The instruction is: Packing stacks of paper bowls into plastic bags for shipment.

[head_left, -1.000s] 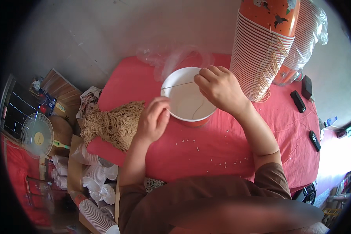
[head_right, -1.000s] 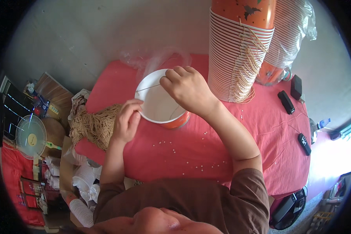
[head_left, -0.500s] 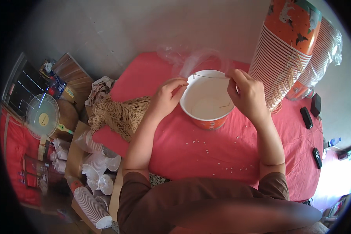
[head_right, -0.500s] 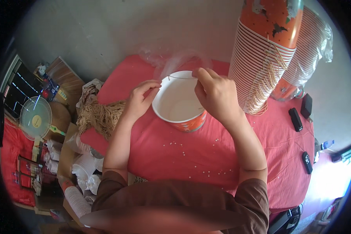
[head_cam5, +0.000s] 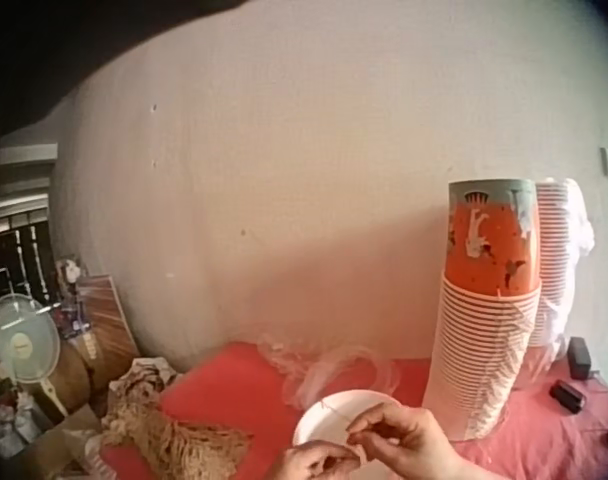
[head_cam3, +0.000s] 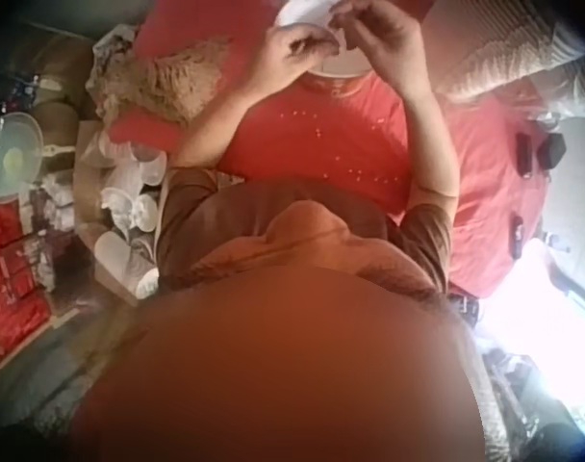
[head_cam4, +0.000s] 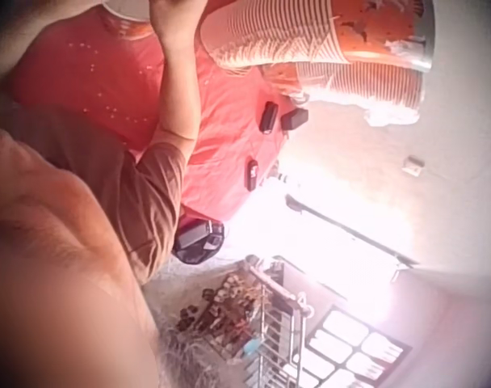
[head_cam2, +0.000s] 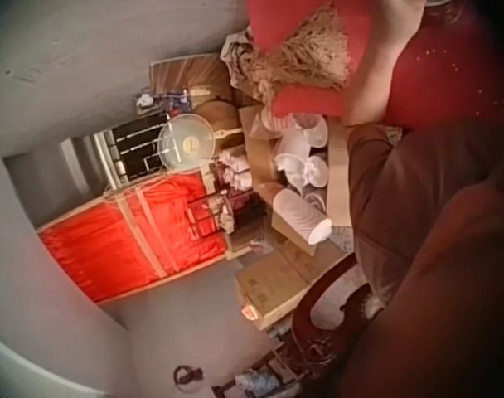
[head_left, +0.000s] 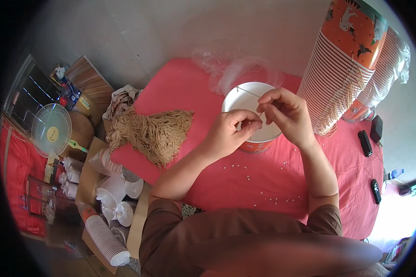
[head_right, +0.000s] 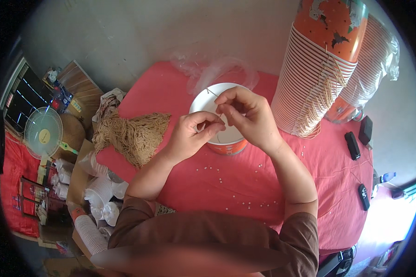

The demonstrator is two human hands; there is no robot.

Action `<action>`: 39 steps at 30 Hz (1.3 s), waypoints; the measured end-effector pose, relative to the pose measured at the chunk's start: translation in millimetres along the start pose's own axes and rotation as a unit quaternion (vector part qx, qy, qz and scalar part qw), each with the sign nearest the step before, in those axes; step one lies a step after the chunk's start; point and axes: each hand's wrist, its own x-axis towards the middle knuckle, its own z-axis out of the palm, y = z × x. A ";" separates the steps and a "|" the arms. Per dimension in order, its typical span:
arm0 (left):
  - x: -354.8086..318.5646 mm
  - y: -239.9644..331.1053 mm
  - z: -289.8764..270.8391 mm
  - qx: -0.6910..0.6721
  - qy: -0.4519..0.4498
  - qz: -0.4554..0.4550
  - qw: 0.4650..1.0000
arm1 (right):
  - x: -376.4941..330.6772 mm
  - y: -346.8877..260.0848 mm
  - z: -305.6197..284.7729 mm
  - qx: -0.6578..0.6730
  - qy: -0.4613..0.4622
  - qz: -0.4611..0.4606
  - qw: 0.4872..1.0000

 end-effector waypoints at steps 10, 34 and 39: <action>-15.0 -0.2 -41.2 -0.045 0.034 -0.040 0.998 | 14.5 6.2 -34.7 -0.322 0.176 -0.176 0.914; -19.8 -8.4 -27.0 0.001 0.065 0.008 0.998 | -5.0 -16.2 0.2 -0.246 0.003 -0.051 0.968; -19.7 -6.2 -32.4 -0.015 0.052 -0.019 0.998 | -3.4 -11.2 -3.0 -0.251 0.007 -0.036 0.967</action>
